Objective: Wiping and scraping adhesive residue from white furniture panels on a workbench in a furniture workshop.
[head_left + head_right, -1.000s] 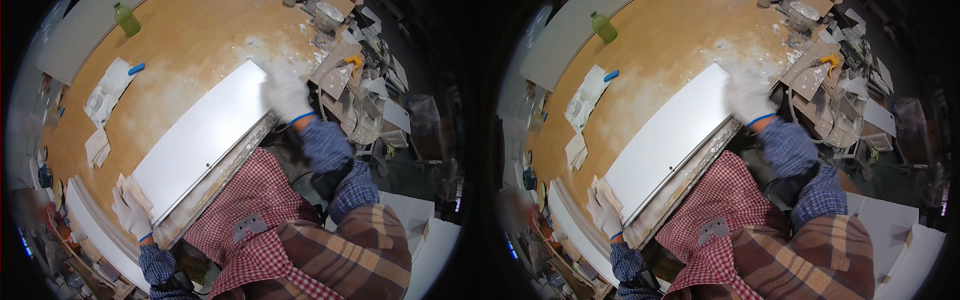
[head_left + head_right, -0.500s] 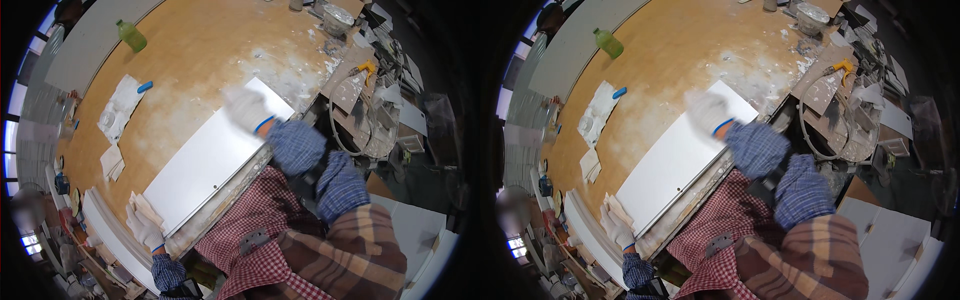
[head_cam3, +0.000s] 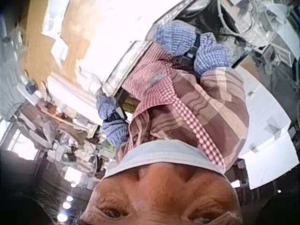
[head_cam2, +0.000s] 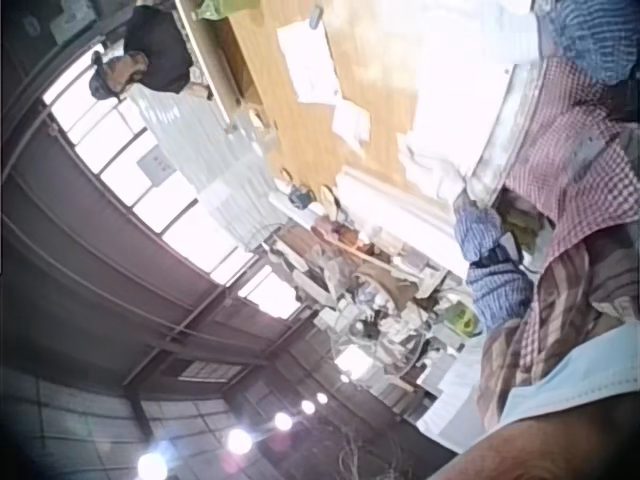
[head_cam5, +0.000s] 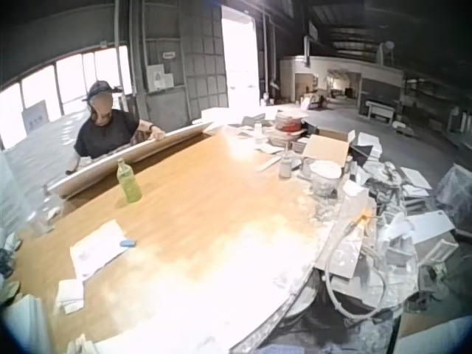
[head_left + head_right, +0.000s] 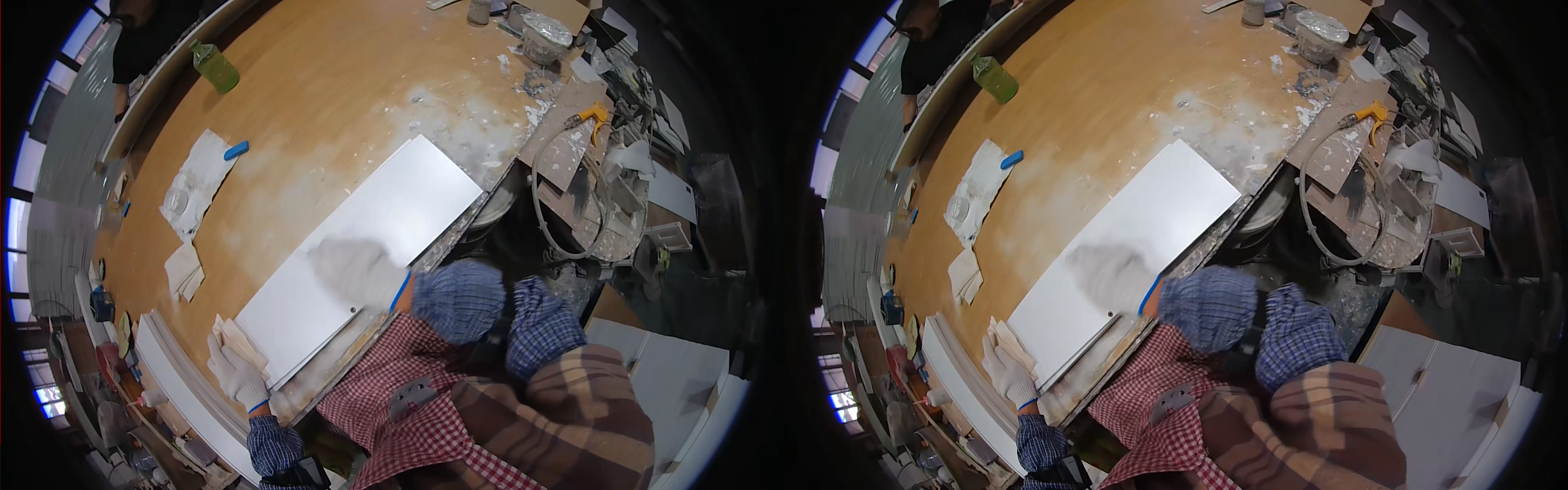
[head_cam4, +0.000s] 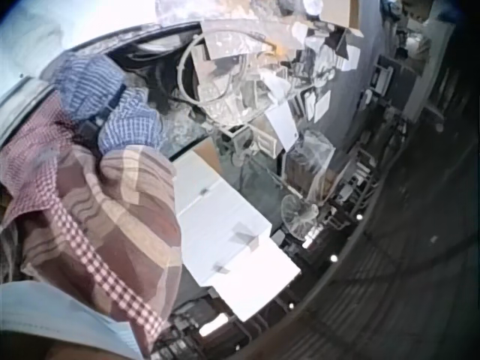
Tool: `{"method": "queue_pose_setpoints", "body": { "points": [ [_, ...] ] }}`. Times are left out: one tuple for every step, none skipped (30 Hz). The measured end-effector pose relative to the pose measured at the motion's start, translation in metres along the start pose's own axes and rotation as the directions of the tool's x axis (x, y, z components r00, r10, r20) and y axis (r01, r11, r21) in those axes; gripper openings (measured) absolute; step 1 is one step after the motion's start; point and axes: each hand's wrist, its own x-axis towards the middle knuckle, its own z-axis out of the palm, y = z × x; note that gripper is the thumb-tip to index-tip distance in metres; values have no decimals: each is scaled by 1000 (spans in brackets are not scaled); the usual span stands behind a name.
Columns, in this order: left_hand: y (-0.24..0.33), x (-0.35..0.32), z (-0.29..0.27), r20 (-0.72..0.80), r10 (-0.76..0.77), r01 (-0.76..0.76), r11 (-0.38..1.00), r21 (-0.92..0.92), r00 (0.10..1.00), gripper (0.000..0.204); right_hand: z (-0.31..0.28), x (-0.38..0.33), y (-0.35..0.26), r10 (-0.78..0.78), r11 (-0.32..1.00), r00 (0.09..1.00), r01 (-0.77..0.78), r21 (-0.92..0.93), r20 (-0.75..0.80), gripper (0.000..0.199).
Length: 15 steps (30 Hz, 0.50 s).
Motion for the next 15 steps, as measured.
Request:
{"method": "queue_pose_setpoints", "body": {
  "points": [
    [-7,0,2,-3,2,-2,1000,0,1000,46,9,2,-26,-8,1000,994,6,12,111,16],
    [-14,0,4,-14,15,-15,1000,4,1000,46,8,3,-42,-10,1000,976,5,21,220,17],
    [-19,1,7,-25,26,-26,1000,6,999,46,7,3,-31,-4,1000,976,0,18,218,17],
    [-18,1,8,-20,29,-29,1000,4,999,46,2,3,-8,53,996,986,-41,-75,158,16],
    [-17,0,7,-30,46,-45,999,21,998,46,-9,1,17,104,982,990,-87,-165,97,16],
    [-17,-2,4,-44,56,-55,998,42,997,46,-32,-3,45,175,804,981,-94,-587,82,14],
    [-12,-2,3,-40,62,-61,998,34,997,46,-46,-12,94,250,853,963,-270,-446,-106,10],
    [-13,-3,1,-27,32,-32,999,5,999,46,-82,-13,122,390,842,920,-365,-398,-20,38],
    [-12,-2,1,-12,10,-10,1000,-22,1000,46,-111,-13,143,453,811,888,-449,-375,-83,42],
    [-10,-1,2,-9,12,-13,1000,-28,1000,46,-127,-18,169,483,767,860,-506,-396,-163,26],
    [-9,-1,3,-10,25,-25,999,-37,1000,46,-141,-26,197,604,673,774,-623,-399,-190,26],
    [-10,-1,3,-11,36,-37,998,-48,999,46,-152,-34,221,709,563,671,-723,-401,-217,26],
    [-12,2,7,-11,33,-33,998,-54,999,46,-163,-40,237,737,523,639,-745,-414,-217,27],
    [-17,4,12,-48,62,-65,995,-74,997,46,-169,-46,251,765,487,607,-763,-426,-213,27],
    [-22,2,14,-79,93,-99,991,-89,993,47,-175,-54,265,767,487,608,-760,-430,-206,27]
  ]
}}
